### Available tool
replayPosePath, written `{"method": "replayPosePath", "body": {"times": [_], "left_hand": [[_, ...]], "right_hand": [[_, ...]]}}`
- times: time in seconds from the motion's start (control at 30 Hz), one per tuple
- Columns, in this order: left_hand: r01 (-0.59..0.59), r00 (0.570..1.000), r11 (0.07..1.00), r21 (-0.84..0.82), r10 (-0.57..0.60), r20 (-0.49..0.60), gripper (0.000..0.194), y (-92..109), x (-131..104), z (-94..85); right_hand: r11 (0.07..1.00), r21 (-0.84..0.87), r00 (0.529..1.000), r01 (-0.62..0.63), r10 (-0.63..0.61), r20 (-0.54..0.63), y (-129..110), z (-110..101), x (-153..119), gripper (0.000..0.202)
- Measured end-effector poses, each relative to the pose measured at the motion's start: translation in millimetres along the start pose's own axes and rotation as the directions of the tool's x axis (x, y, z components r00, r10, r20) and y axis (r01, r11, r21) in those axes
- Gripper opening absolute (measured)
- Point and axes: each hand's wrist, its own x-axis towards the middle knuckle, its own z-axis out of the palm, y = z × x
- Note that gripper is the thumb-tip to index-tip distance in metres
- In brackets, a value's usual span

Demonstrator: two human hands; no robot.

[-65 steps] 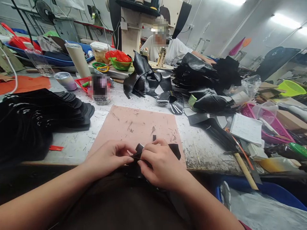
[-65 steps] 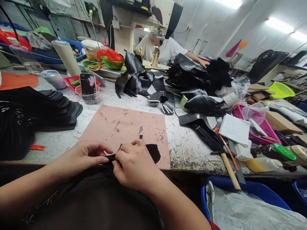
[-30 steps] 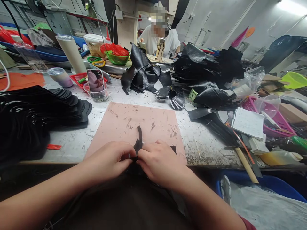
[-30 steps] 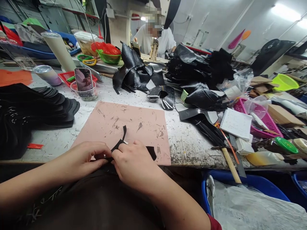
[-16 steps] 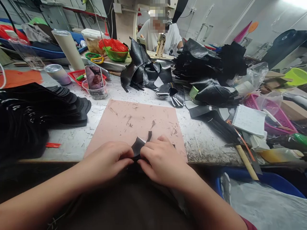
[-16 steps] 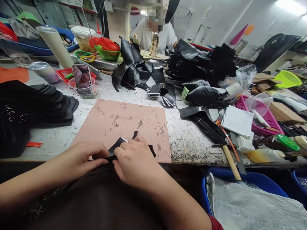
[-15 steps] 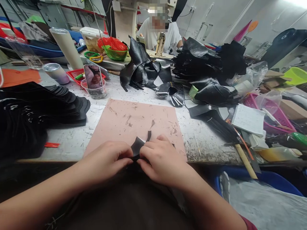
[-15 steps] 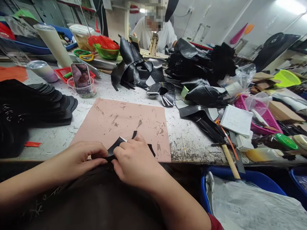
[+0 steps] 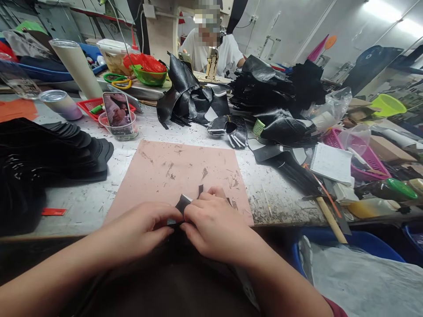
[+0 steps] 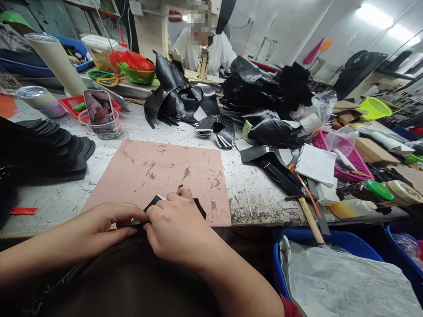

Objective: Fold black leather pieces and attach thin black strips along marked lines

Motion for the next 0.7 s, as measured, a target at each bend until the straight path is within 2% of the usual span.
{"method": "replayPosePath", "body": {"times": [0.1, 0.3, 0.5, 0.7], "left_hand": [[-0.019, 1.0, 1.0, 0.015, 0.02, -0.021, 0.017, 3, 2, 1.8], [0.094, 0.995, 0.991, -0.091, -0.097, -0.028, 0.019, 0, 4, 4.0], [0.08, 0.996, 0.993, -0.088, -0.082, -0.02, 0.019, 4, 8, 2.1], [0.137, 0.979, 0.957, -0.254, -0.171, -0.113, 0.023, 6, 7, 5.9]], "right_hand": [[1.0, 0.004, 1.0, 0.01, -0.01, 0.006, 1, -3, -1, 0.014], [0.985, 0.133, 0.994, -0.11, 0.112, -0.006, 17, -15, -6, 0.01], [0.973, 0.209, 0.995, -0.101, 0.104, 0.0, 18, -16, -6, 0.015], [0.942, 0.312, 0.991, -0.122, 0.132, -0.012, 17, -15, -8, 0.014]]}}
